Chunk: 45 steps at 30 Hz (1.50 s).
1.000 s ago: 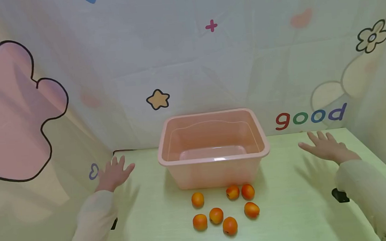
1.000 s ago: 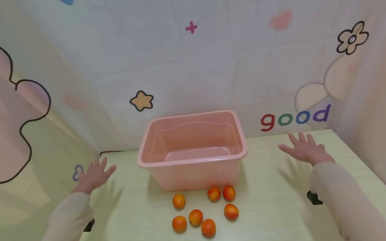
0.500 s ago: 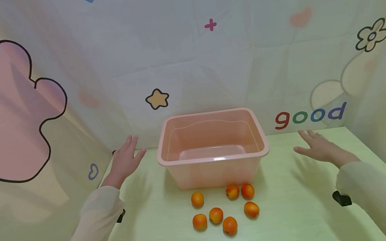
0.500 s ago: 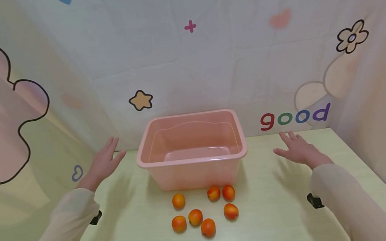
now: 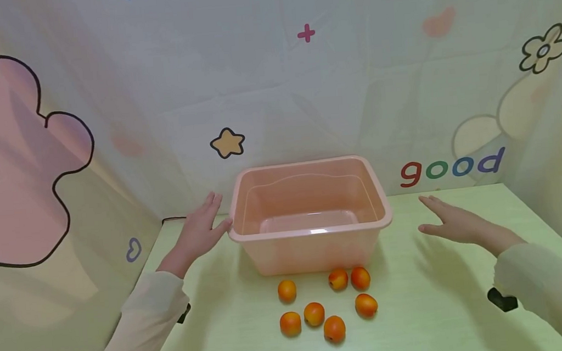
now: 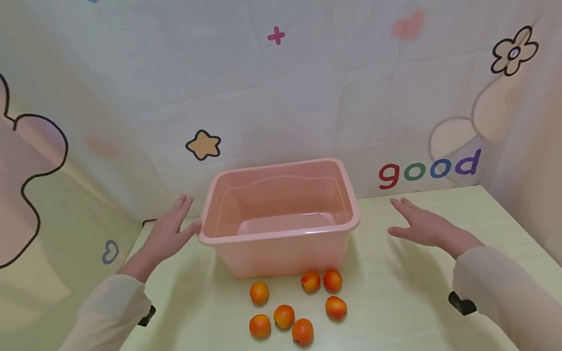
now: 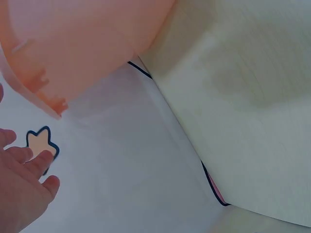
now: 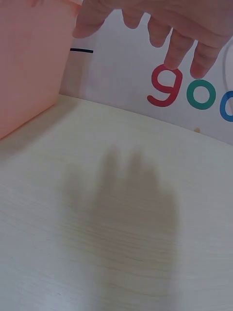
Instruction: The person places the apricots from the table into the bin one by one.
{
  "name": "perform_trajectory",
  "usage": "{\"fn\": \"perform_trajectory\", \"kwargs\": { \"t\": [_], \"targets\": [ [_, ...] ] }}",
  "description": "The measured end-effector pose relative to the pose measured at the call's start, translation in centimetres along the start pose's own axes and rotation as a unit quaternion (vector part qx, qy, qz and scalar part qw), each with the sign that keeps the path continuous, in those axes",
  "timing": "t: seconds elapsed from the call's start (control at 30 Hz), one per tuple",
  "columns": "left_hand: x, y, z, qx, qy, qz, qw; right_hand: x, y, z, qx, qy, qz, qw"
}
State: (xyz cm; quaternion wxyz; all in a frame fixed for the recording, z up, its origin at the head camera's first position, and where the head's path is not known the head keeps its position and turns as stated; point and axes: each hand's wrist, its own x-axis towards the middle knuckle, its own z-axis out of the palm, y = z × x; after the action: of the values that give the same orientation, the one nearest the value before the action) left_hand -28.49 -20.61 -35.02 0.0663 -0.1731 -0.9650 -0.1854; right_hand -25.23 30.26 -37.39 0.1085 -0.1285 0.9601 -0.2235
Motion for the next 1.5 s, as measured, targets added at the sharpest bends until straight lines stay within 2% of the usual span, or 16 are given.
{"fn": "perform_trajectory", "kwargs": {
  "t": [0.3,0.53,0.87,1.2,1.4,1.5],
  "targets": [
    [0.0,0.7,0.4,-0.014,-0.038,0.016,0.9990,-0.1,-1.2,1.7,-0.007,-0.012,-0.006,1.000],
    [0.1,0.6,0.5,0.007,-0.044,0.039,0.9982,-0.2,-2.1,2.9,-0.009,-0.019,-0.025,0.999],
    [0.2,0.4,0.2,0.015,-0.053,0.048,0.9973,0.0,-4.1,5.1,0.033,-0.032,-0.050,0.998],
    [0.5,0.4,-0.2,-0.005,-0.098,0.015,0.9950,0.6,-5.4,7.1,0.034,-0.028,-0.112,0.993],
    [0.5,0.5,-0.3,-0.028,-0.109,0.009,0.9936,0.9,-5.8,8.3,0.058,-0.028,-0.119,0.991],
    [0.6,0.4,-0.1,-0.045,-0.117,-0.004,0.9921,1.2,-5.9,9.0,0.065,-0.024,-0.118,0.991]
  ]
}}
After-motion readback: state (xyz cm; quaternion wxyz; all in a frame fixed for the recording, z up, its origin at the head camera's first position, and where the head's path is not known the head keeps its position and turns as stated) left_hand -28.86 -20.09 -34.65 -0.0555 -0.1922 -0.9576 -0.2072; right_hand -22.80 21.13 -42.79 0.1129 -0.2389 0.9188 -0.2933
